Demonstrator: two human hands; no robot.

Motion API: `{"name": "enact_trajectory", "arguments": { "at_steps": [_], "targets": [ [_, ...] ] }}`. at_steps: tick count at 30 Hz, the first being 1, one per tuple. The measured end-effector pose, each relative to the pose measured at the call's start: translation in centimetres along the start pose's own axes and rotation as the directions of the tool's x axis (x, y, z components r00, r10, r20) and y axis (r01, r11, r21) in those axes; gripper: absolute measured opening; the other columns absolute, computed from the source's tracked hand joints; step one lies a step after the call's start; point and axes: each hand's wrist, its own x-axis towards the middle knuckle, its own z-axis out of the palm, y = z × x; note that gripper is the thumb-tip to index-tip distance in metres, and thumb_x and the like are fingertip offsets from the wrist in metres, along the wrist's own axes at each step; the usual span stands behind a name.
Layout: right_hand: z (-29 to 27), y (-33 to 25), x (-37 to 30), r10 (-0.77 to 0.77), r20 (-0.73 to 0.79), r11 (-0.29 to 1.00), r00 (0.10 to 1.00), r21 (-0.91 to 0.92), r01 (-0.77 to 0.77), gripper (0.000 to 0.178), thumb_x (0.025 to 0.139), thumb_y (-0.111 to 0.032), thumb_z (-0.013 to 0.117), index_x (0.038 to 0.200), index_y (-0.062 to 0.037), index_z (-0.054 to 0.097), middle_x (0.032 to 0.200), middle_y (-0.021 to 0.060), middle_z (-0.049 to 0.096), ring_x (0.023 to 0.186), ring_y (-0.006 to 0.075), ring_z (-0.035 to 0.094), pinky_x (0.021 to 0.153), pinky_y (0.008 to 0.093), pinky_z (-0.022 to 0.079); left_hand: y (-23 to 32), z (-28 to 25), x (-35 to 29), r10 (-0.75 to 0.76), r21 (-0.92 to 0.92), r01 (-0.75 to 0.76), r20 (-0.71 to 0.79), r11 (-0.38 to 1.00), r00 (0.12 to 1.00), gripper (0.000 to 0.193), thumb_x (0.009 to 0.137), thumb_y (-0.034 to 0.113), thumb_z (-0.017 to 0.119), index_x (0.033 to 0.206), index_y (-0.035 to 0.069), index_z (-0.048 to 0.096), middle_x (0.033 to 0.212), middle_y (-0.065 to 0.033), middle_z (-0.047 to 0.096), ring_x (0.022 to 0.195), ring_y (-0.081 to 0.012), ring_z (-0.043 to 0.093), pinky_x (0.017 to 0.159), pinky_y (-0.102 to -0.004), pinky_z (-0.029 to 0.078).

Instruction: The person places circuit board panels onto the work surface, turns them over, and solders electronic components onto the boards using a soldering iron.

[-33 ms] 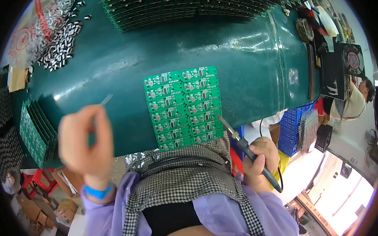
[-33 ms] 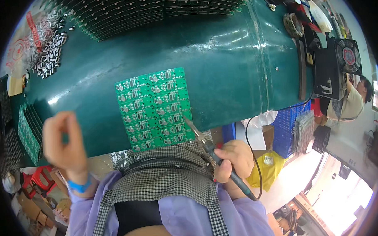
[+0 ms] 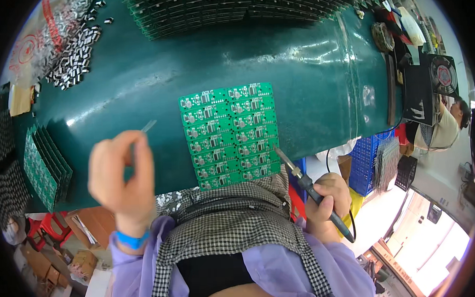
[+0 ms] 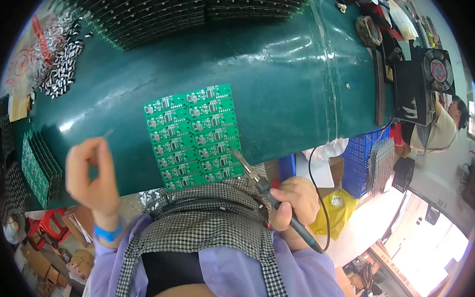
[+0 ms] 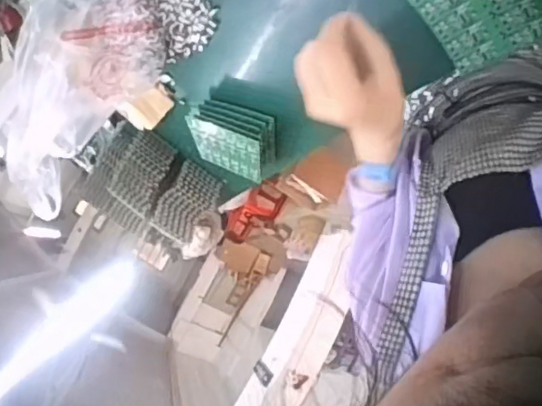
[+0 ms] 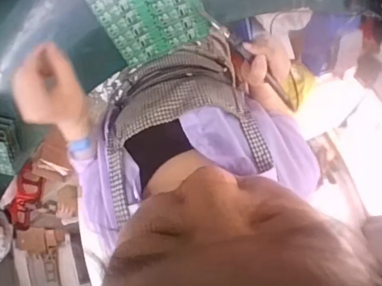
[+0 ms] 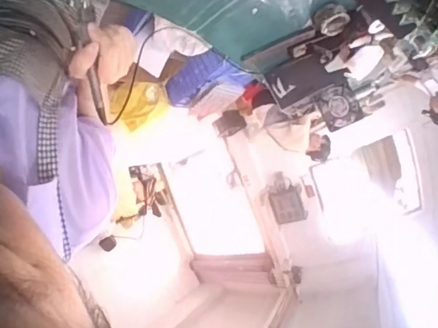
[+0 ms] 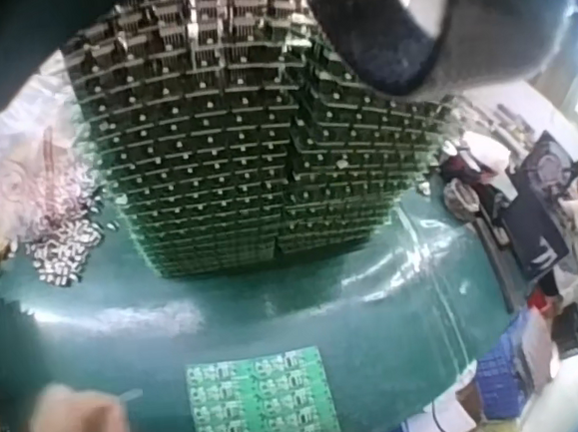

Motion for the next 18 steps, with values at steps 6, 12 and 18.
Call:
{"name": "enact_trajectory", "arguments": {
  "at_steps": [6,12,18],
  "targets": [
    [-0.5,0.4,-0.5,0.001,0.097,0.999,0.995,0.036,-0.005,0.02,0.078,-0.016,0.054,0.069,0.0004,0.06,0.054,0.0093,0.057,0.044,0.0231,0.055,0.047,0.0336,0.047,0.8,3.6,-2.2,-0.054,-0.199,0.072,0.095,0.977,0.994,0.009,0.078,-0.008,0.065,0.082,0.0,0.062,0.065,-0.0045,0.05,0.057,-0.0119,0.045,0.054,-0.0256,0.036],
    [0.0,0.8,0.8,-0.078,0.19,0.996,0.979,0.058,0.068,0.014,0.075,-0.011,0.058,0.072,0.0013,0.062,0.054,0.0094,0.058,0.045,0.0219,0.056,0.046,0.032,0.048,1.2,4.1,-1.9,-0.097,-0.222,0.123,0.127,0.967,0.987,0.01,0.077,-0.007,0.065,0.083,0.001,0.062,0.065,-0.0049,0.049,0.057,-0.0135,0.047,0.055,-0.0265,0.037],
    [-1.0,1.6,2.1,-0.122,0.3,0.993,0.946,0.033,0.118,0.015,0.076,-0.012,0.059,0.075,0.0017,0.063,0.055,0.0096,0.058,0.045,0.0218,0.057,0.046,0.0314,0.047,1.2,4.8,-1.2,-0.123,-0.184,0.163,0.211,0.969,0.97,0.01,0.077,-0.006,0.065,0.083,0.001,0.061,0.065,-0.0043,0.048,0.057,-0.0126,0.043,0.054,-0.027,0.035]
  ]
}}
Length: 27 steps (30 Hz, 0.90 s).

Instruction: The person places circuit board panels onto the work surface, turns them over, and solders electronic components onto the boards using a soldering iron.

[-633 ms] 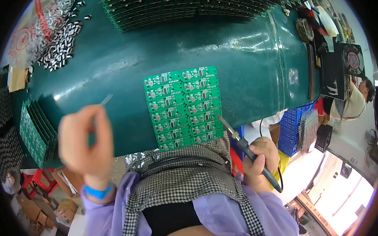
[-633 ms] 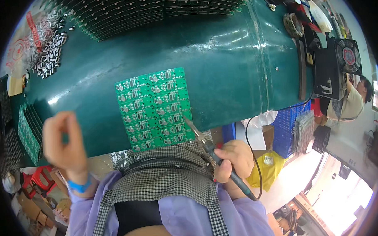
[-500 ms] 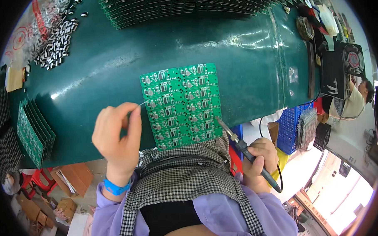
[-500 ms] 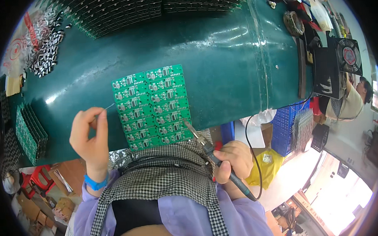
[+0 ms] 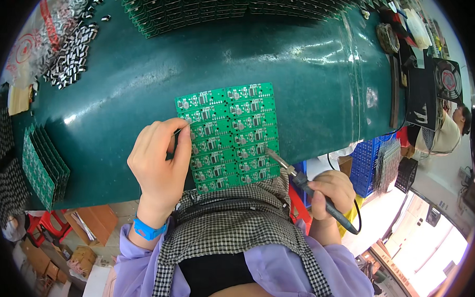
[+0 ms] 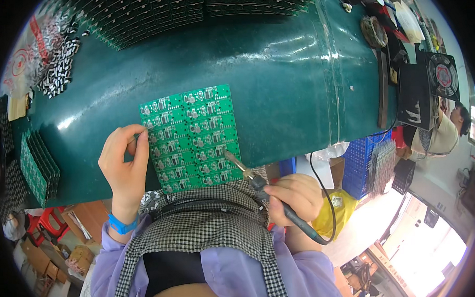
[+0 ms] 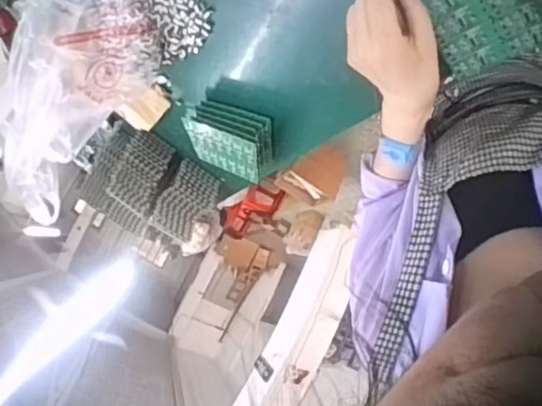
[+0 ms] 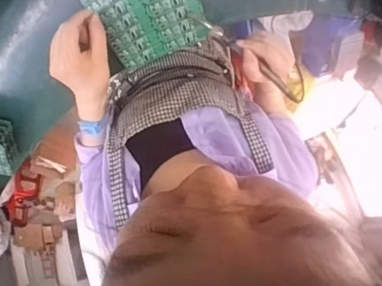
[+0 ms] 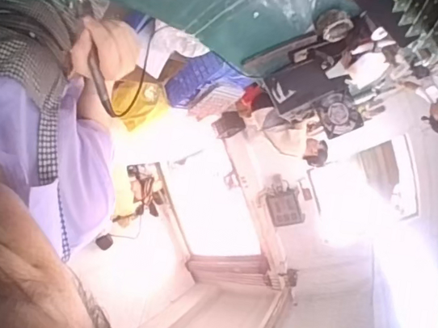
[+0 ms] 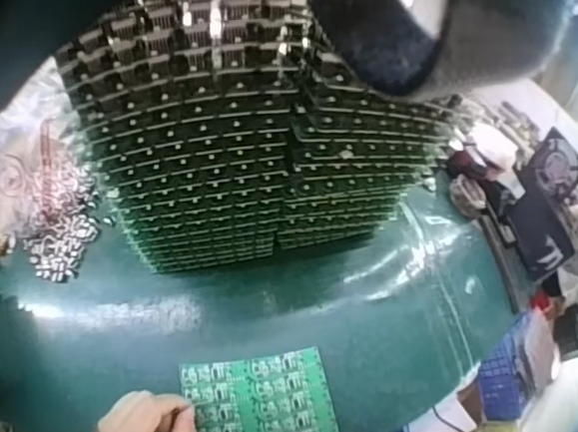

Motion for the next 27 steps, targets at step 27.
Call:
{"name": "enact_trajectory", "arguments": {
  "at_steps": [27],
  "targets": [
    [7.3,-2.1,6.0,0.243,0.045,0.959,0.969,0.14,-0.247,0.014,0.075,-0.003,0.069,0.087,0.0025,0.064,0.08,0.0142,0.069,0.066,0.0245,0.067,0.061,0.0308,0.054,-0.4,2.0,2.2,-0.042,-0.077,0.042,0.004,0.996,0.999,0.013,0.076,-0.006,0.063,0.084,0.002,0.057,0.088,-0.0096,0.063,0.074,-0.0241,0.062,0.065,-0.0309,0.05]
  ]
}}
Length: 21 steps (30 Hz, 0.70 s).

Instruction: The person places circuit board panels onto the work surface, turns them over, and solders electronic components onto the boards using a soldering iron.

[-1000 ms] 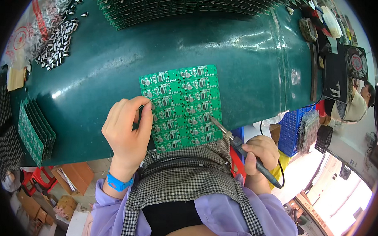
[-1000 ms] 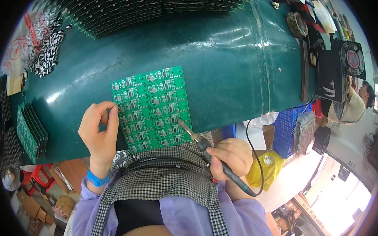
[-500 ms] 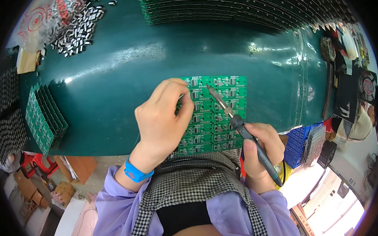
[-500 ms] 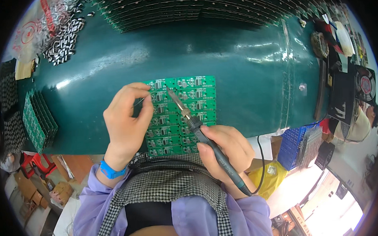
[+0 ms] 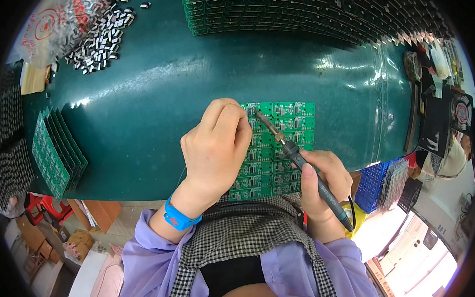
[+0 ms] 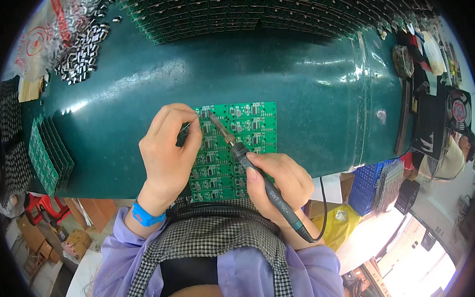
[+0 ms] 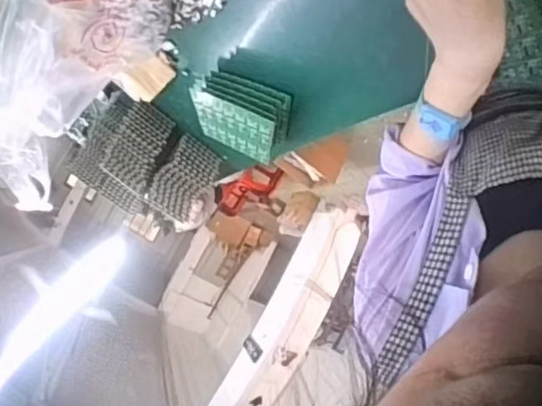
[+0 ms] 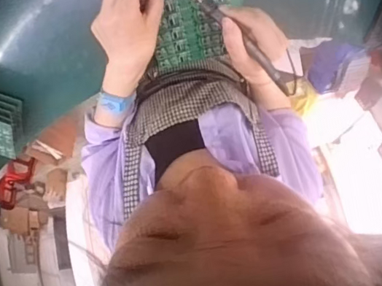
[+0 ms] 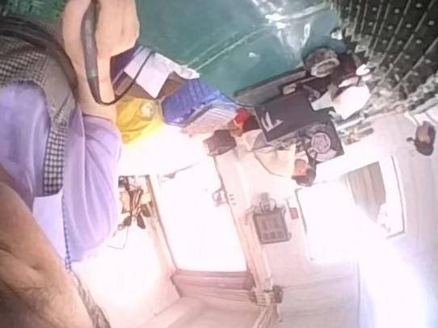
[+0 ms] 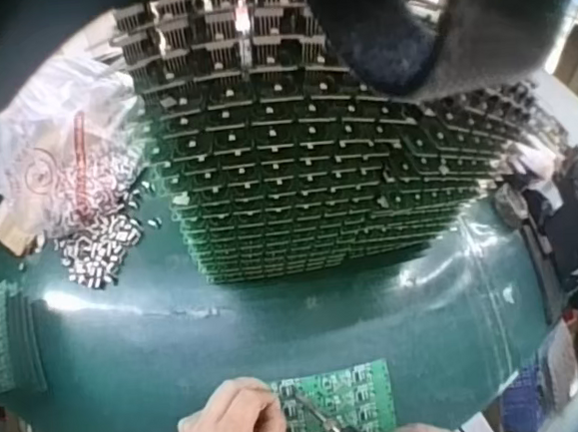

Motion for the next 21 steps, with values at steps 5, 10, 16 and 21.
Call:
{"name": "enact_trajectory", "arguments": {
  "at_steps": [5,10,16,21],
  "targets": [
    [0.1,0.1,-0.1,0.0,0.007,1.0,1.0,0.003,0.0,0.015,0.075,-0.003,0.069,0.088,0.0029,0.064,0.08,0.0144,0.069,0.066,0.0248,0.067,0.061,0.0308,0.054,0.2,0.1,-0.1,-0.014,0.021,0.014,0.015,1.0,1.0,0.013,0.076,-0.006,0.063,0.084,0.003,0.058,0.088,-0.0087,0.062,0.072,-0.0228,0.062,0.06,-0.0291,0.049],
    [0.1,-0.2,-0.4,-0.006,0.017,1.0,1.0,0.006,0.006,0.015,0.075,-0.003,0.069,0.088,0.0032,0.065,0.079,0.0146,0.068,0.065,0.0248,0.067,0.059,0.0306,0.054,0.2,0.0,-0.2,0.015,0.057,-0.017,0.027,0.998,1.0,0.013,0.076,-0.003,0.066,0.086,0.004,0.061,0.091,-0.0065,0.06,0.065,-0.0196,0.059,0.055,-0.0283,0.047],
    [-0.6,-0.3,-0.7,-0.087,0.039,0.994,0.995,-0.064,0.089,0.015,0.075,-0.004,0.067,0.087,0.0036,0.065,0.073,0.0144,0.067,0.059,0.0244,0.066,0.054,0.0306,0.052,0.2,-0.6,-0.7,0.021,0.034,-0.022,0.027,0.999,0.999,0.013,0.077,-0.002,0.067,0.087,0.003,0.061,0.089,-0.0067,0.059,0.064,-0.0181,0.056,0.054,-0.0283,0.044],
    [-0.8,-0.4,-1.1,-0.125,-0.011,0.991,0.992,-0.054,0.124,0.013,0.075,-0.004,0.066,0.086,0.0029,0.065,0.068,0.0131,0.065,0.053,0.0229,0.063,0.049,0.0301,0.05,0.3,-0.8,-1.3,-0.013,-0.053,0.016,0.068,0.998,0.998,0.013,0.077,-0.003,0.065,0.087,0.002,0.059,0.088,-0.0085,0.058,0.068,-0.0204,0.058,0.057,-0.0292,0.046]
  ]
}}
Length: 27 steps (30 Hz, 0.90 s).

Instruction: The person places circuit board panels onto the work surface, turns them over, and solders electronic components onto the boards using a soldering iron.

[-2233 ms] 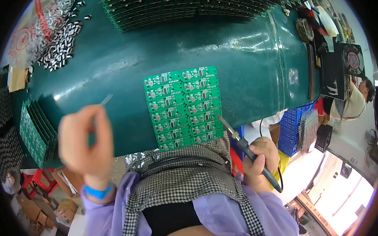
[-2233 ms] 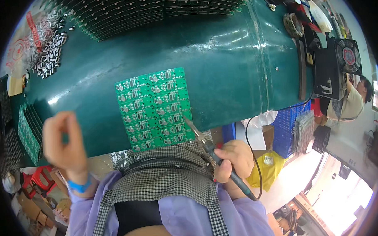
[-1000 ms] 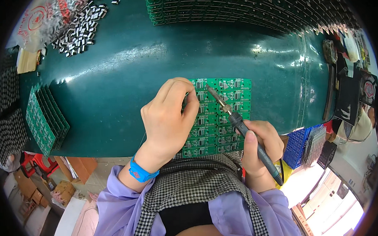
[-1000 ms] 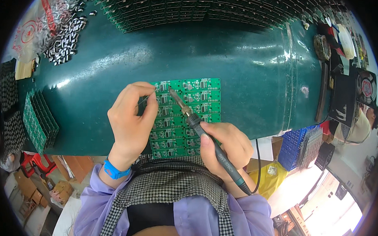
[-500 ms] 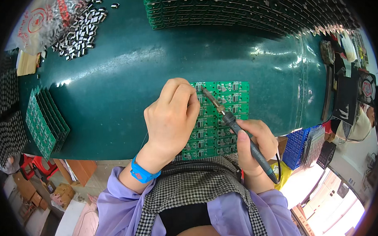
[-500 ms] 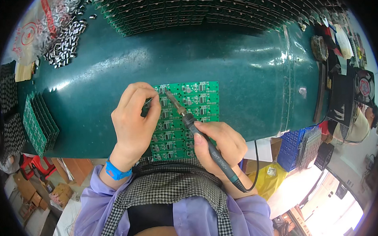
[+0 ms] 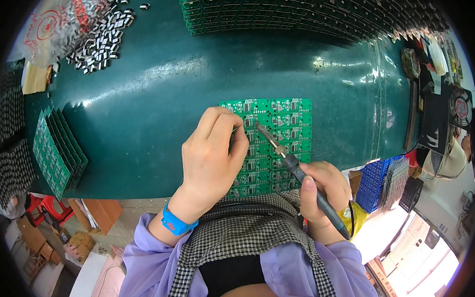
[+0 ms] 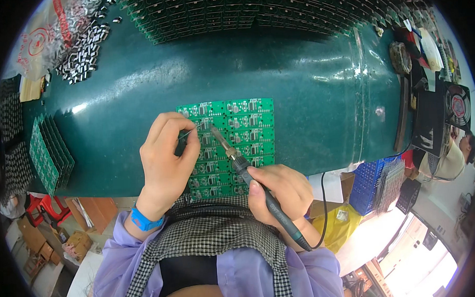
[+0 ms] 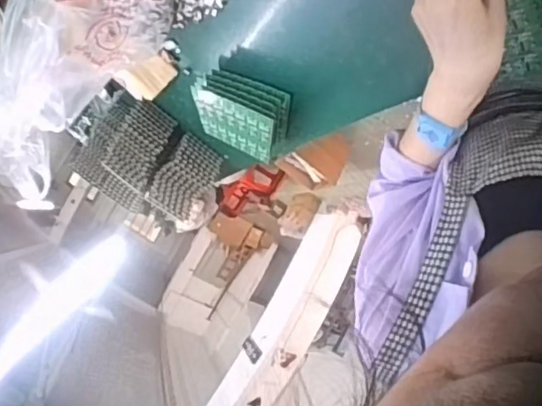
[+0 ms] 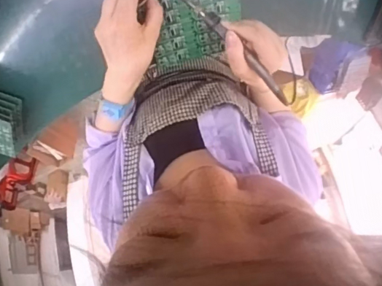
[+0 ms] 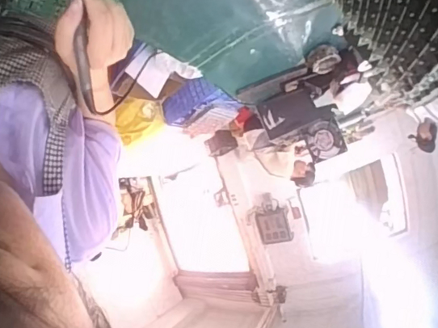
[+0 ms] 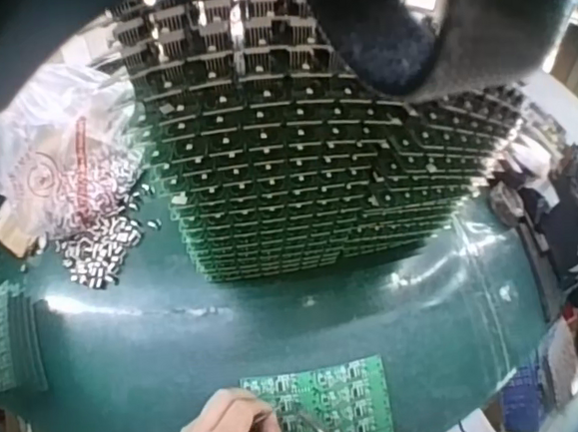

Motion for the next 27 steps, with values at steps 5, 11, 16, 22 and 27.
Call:
{"name": "enact_trajectory", "arguments": {
  "at_steps": [5,11,16,22,27],
  "targets": [
    [0.3,0.2,0.0,0.005,0.039,1.0,0.999,-0.005,-0.005,0.013,0.074,-0.004,0.066,0.086,0.0023,0.064,0.068,0.0128,0.065,0.054,0.023,0.063,0.05,0.0297,0.05,-0.2,0.7,-0.1,0.063,0.049,-0.061,-0.033,0.997,0.997,0.013,0.077,-0.004,0.063,0.087,0.002,0.059,0.089,-0.0095,0.058,0.072,-0.0236,0.059,0.06,-0.0309,0.048],
    [0.4,-0.1,-0.4,-0.004,0.032,1.0,0.999,0.007,0.003,0.015,0.073,-0.002,0.067,0.087,0.0024,0.064,0.07,0.0128,0.066,0.057,0.0235,0.065,0.052,0.0297,0.052,-0.1,0.7,-0.2,0.102,0.051,-0.101,-0.007,0.994,0.995,0.013,0.077,-0.005,0.065,0.087,0.001,0.06,0.088,-0.0098,0.057,0.072,-0.0239,0.06,0.06,-0.0314,0.048],
    [0.0,-0.5,-1.1,-0.025,0.033,1.0,0.999,-0.012,0.026,0.016,0.073,-0.002,0.066,0.087,0.0027,0.065,0.069,0.0123,0.065,0.055,0.0237,0.064,0.05,0.0296,0.051,0.1,0.2,-0.8,0.084,0.173,-0.088,0.031,0.981,0.996,0.01,0.077,-0.002,0.068,0.083,0.002,0.061,0.086,-0.0087,0.057,0.066,-0.0229,0.058,0.059,-0.0324,0.047],
    [-0.4,-0.5,-1.8,-0.046,0.01,0.999,0.999,-0.008,0.046,0.015,0.074,-0.004,0.066,0.087,0.0023,0.065,0.069,0.0117,0.065,0.054,0.0232,0.063,0.048,0.0294,0.05,0.0,-0.1,-1.6,0.03,-0.034,-0.029,0.028,0.999,0.999,0.013,0.076,-0.004,0.066,0.086,0.002,0.059,0.085,-0.0098,0.057,0.07,-0.0242,0.058,0.06,-0.0332,0.047],
    [-0.2,-0.4,-1.8,-0.024,0.046,1.0,0.999,-0.014,0.024,0.015,0.073,-0.003,0.066,0.087,0.0025,0.065,0.069,0.0119,0.065,0.054,0.023,0.063,0.049,0.0294,0.05,0.0,0.2,-1.7,0.074,0.009,-0.074,0.018,0.997,0.997,0.016,0.075,-0.006,0.064,0.088,0.001,0.059,0.086,-0.0107,0.057,0.073,-0.0254,0.059,0.061,-0.0335,0.047]
  ]
}}
